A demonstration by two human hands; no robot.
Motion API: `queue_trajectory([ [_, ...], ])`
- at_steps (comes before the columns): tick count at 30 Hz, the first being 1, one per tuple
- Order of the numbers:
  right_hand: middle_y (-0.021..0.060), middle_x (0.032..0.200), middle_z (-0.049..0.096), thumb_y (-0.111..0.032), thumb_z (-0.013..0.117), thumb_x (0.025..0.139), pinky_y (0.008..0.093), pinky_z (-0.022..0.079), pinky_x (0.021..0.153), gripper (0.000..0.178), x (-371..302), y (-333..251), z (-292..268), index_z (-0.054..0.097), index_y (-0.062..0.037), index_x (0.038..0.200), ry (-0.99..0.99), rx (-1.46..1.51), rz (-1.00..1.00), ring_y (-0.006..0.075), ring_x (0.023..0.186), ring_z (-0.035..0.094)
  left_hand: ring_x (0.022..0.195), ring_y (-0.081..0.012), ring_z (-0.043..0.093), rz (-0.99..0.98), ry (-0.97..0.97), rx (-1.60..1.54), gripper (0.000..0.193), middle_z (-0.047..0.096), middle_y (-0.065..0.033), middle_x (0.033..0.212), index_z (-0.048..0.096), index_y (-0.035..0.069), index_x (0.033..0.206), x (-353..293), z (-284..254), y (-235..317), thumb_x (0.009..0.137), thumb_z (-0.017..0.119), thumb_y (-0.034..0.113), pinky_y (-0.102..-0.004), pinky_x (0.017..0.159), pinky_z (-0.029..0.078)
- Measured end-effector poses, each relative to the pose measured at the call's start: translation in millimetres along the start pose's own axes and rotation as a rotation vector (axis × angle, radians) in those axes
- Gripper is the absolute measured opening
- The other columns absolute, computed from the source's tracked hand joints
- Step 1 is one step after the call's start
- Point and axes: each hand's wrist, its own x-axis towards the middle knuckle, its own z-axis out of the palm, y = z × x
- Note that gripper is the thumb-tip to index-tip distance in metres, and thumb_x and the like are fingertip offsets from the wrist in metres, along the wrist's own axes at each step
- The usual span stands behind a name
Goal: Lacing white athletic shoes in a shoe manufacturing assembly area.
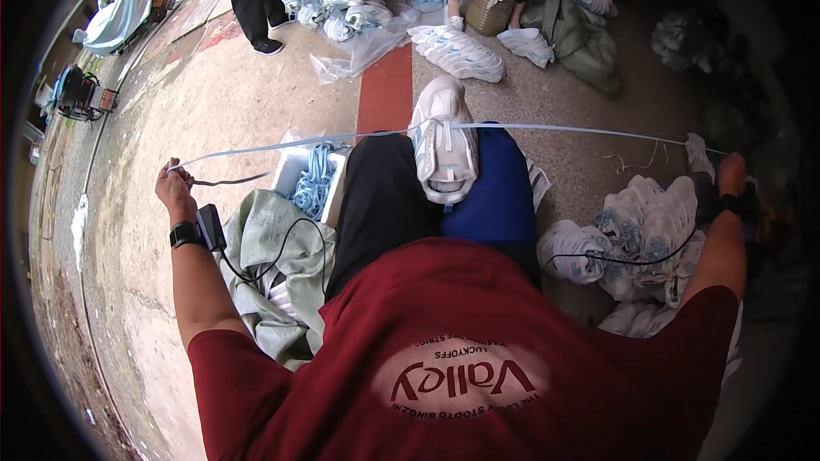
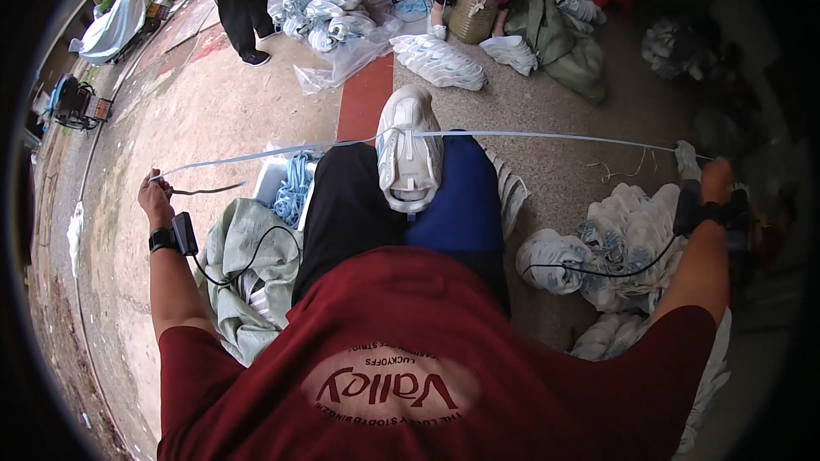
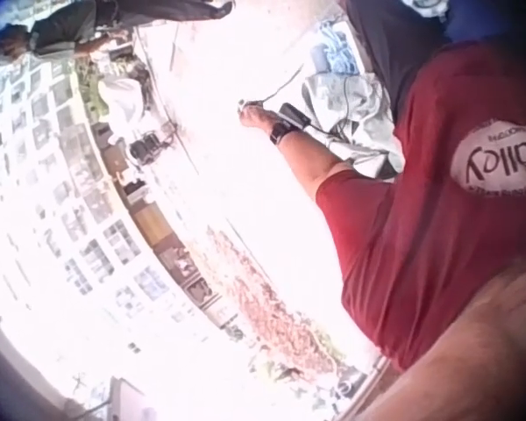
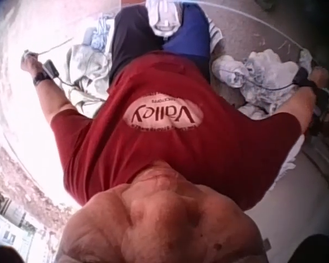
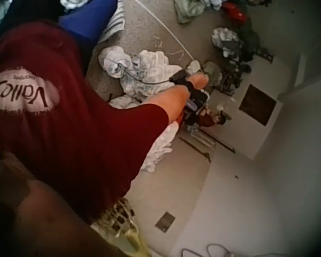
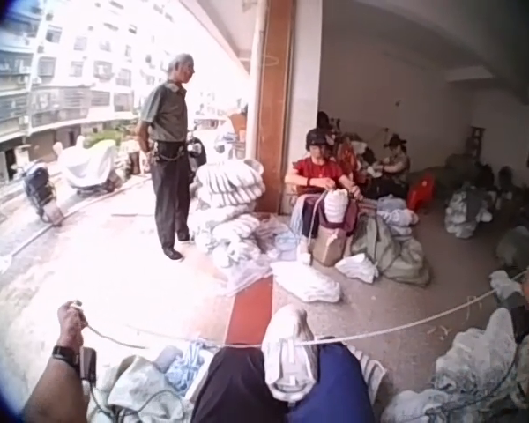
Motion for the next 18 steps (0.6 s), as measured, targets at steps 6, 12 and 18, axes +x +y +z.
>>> queue_trajectory([
  [6,0.0224,0.082,0.060,-0.019,0.045,0.088,0.0448,0.046,0.060,0.029,13,200,-99,0.063,0.0026,0.080,-0.071,-0.350,-0.281,0.0387,0.071,0.058,0.048,-0.0072,0.047,-0.153,0.155,-0.023,0.010,0.052,0.0016,0.063,0.060,0.007,0.090,48,-111,-14,0.086,0.057,0.016,-0.0193,0.043,0.041],
  [12,0.0204,0.075,0.062,-0.015,0.051,0.079,0.0416,0.048,0.062,0.021,-30,182,-83,0.063,0.0011,0.074,-0.147,-0.478,-0.199,0.0339,0.071,0.061,0.048,-0.0057,0.042,-0.046,0.147,0.348,0.012,0.050,0.0014,0.061,0.059,0.007,0.089,67,-195,-16,0.090,0.050,0.015,-0.0202,0.041,0.031],
  [18,0.0127,0.063,0.058,-0.007,0.052,0.075,0.0378,0.041,0.043,0.012,-76,-59,26,0.057,0.0012,0.068,-0.722,0.421,0.346,0.0239,0.047,0.054,0.045,-0.0118,0.041,-0.106,0.318,0.760,0.014,0.048,-0.0021,0.056,0.055,0.001,0.068,29,-287,-45,0.079,0.048,0.005,-0.0288,0.042,0.032],
])
